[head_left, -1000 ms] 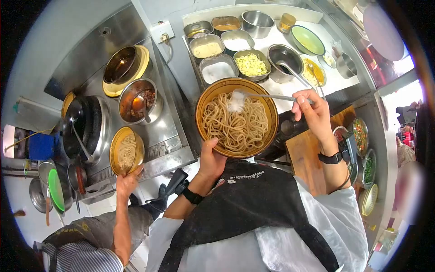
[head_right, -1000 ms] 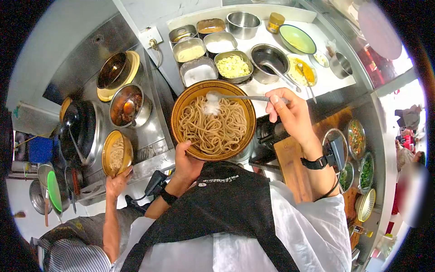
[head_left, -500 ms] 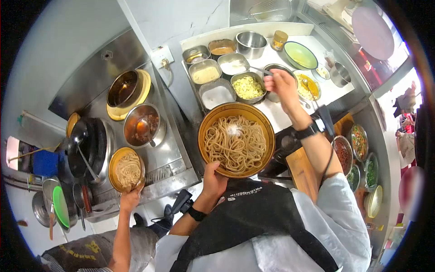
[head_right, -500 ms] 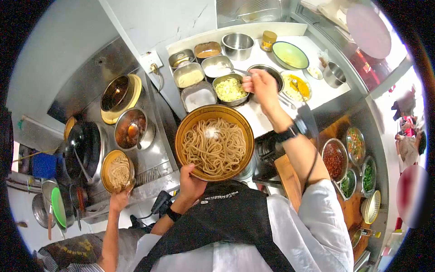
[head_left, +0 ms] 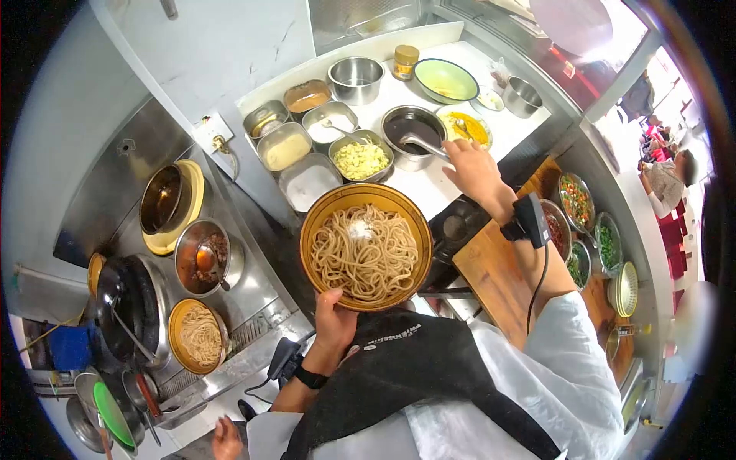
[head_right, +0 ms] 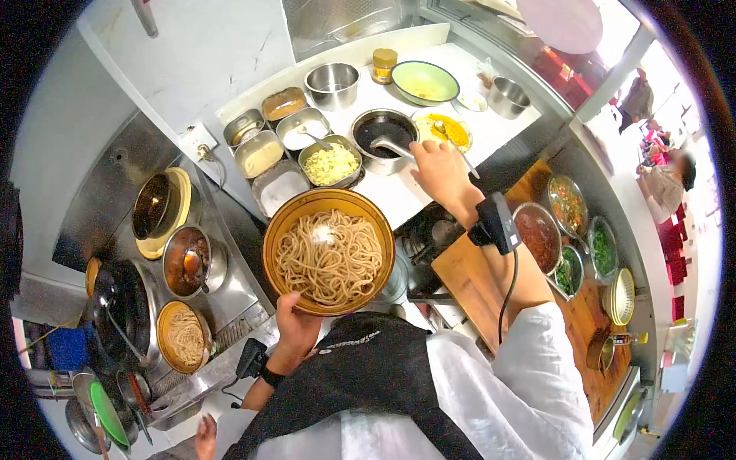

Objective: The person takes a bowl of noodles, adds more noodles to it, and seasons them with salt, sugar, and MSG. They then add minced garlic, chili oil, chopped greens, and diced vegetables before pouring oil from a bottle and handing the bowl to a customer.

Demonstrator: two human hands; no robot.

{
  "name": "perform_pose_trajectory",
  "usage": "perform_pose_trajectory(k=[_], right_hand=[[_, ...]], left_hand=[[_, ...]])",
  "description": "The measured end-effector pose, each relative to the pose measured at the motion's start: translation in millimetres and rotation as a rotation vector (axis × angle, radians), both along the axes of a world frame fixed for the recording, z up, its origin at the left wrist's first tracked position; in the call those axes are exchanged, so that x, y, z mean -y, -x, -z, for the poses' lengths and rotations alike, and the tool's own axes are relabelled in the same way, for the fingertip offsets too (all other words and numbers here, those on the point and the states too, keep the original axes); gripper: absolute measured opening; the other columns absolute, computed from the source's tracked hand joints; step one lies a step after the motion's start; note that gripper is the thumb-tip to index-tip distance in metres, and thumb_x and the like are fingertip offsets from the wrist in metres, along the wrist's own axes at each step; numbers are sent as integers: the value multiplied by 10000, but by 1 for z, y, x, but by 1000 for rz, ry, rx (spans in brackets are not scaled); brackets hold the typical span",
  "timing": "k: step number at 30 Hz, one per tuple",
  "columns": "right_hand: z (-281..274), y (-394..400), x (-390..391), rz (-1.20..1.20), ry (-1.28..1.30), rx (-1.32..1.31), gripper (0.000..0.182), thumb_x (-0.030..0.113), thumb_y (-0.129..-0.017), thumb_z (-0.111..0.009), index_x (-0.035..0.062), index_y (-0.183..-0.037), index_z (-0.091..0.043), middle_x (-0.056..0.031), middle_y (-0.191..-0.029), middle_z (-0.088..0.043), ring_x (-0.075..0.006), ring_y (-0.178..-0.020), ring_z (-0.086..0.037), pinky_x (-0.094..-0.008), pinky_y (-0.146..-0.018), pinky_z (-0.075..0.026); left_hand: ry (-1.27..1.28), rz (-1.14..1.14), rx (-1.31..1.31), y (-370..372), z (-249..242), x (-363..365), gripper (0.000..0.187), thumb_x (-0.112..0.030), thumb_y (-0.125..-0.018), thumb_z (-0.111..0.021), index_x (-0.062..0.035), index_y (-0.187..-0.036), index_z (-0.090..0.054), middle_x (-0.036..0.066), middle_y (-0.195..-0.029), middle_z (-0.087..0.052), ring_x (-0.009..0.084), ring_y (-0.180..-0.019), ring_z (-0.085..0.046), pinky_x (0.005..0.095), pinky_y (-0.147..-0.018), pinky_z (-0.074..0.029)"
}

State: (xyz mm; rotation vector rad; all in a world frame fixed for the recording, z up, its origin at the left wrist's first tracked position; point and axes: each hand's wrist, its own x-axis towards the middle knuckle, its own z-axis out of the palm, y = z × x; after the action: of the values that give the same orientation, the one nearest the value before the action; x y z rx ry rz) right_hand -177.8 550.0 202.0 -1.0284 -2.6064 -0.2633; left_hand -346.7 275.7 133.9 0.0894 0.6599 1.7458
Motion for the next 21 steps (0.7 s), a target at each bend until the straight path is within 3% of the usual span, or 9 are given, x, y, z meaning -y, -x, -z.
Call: perform_pose_trajectory(k=[4, 5, 8, 13, 16, 17, 18, 20, 21], right_hand=[[4, 8, -16, 78, 192, 220, 259, 73, -771, -483, 25, -1024, -463, -153, -896, -550, -309, -826, -576, -374, -677, -479], [6, 4, -18, 41, 105, 197, 203, 28, -783, -428, 16, -982, -464, -150, -882, -554, -303, -796, -587, -359, -654, -485], [-1, -10, -23, 19, 158, 210, 196, 22, -777, -429, 23, -970, -466, -150, -871, -557, -295, -813, -585, -370, -660, -483], [-3, -27, -54, -7, 306, -90, 137, 80, -750, -463, 12, -826, -555, -170, -627, -579, -317, -644, -599, -410, -597, -453], [-4, -28, -65, -20, 544, -283, 193, 73, -747, -450, 10, -871, -585, -164, -638, -582, -312, -659, -601, -421, -595, -453], [-1, -29, -68, -35, 560, -323, 217, 55, -761, -428, -3, -886, -596, -129, -607, -579, -247, -565, -585, -371, -502, -444], [-1, -30, -71, -35, 558, -324, 217, 55, -761, -428, -3, -886, -596, -129, -607, -579, -247, -565, -585, -371, -502, -444], [-1, -30, -74, 147, 998, -447, 212, 57, -791, -426, 0, -910, -592, -52, -586, -550, -130, -462, -493, -266, -409, -386], [-3, -31, -73, 146, 1000, -444, 212, 57, -791, -426, 0, -910, -592, -52, -586, -550, -130, -462, -493, -266, -409, -386]], left_hand=[[-21, -30, -26, -15, -4, -16, 521, -136, -731, -459, -10, -1222, -340, 111, -1177, -463, 260, -1080, -470, 412, -904, -405], [19, 16, -51, -20, -7, -21, 540, -164, -727, -458, -34, -1236, -332, 109, -1201, -445, 265, -1105, -448, 435, -928, -374], [39, 66, -68, -28, -3, -30, 559, -198, -725, -458, -60, -1250, -324, 108, -1225, -427, 271, -1129, -427, 456, -952, -342], [38, 37, -57, -40, 0, -45, 566, -213, -725, -462, -72, -1254, -321, 111, -1231, -420, 276, -1127, -429, 474, -937, -356], [59, 34, -77, -44, -4, -52, 571, -228, -724, -464, -75, -1254, -321, 109, -1232, -420, 277, -1129, -428, 480, -932, -362], [59, 35, -78, -45, -4, -53, 571, -228, -724, -464, -75, -1254, -321, 109, -1232, -420, 277, -1129, -428, 480, -932, -362], [52, 24, -62, -45, -5, -55, 572, -236, -723, -462, -79, -1255, -321, 109, -1230, -421, 277, -1129, -428, 480, -933, -362], [50, 12, -44, -46, -8, -56, 573, -244, -723, -460, -83, -1256, -321, 109, -1228, -423, 276, -1129, -429, 480, -934, -362], [67, 9, -39, -45, -8, -55, 575, -248, -723, -457, -88, -1258, -320, 108, -1228, -423, 278, -1129, -428, 481, -933, -363]])
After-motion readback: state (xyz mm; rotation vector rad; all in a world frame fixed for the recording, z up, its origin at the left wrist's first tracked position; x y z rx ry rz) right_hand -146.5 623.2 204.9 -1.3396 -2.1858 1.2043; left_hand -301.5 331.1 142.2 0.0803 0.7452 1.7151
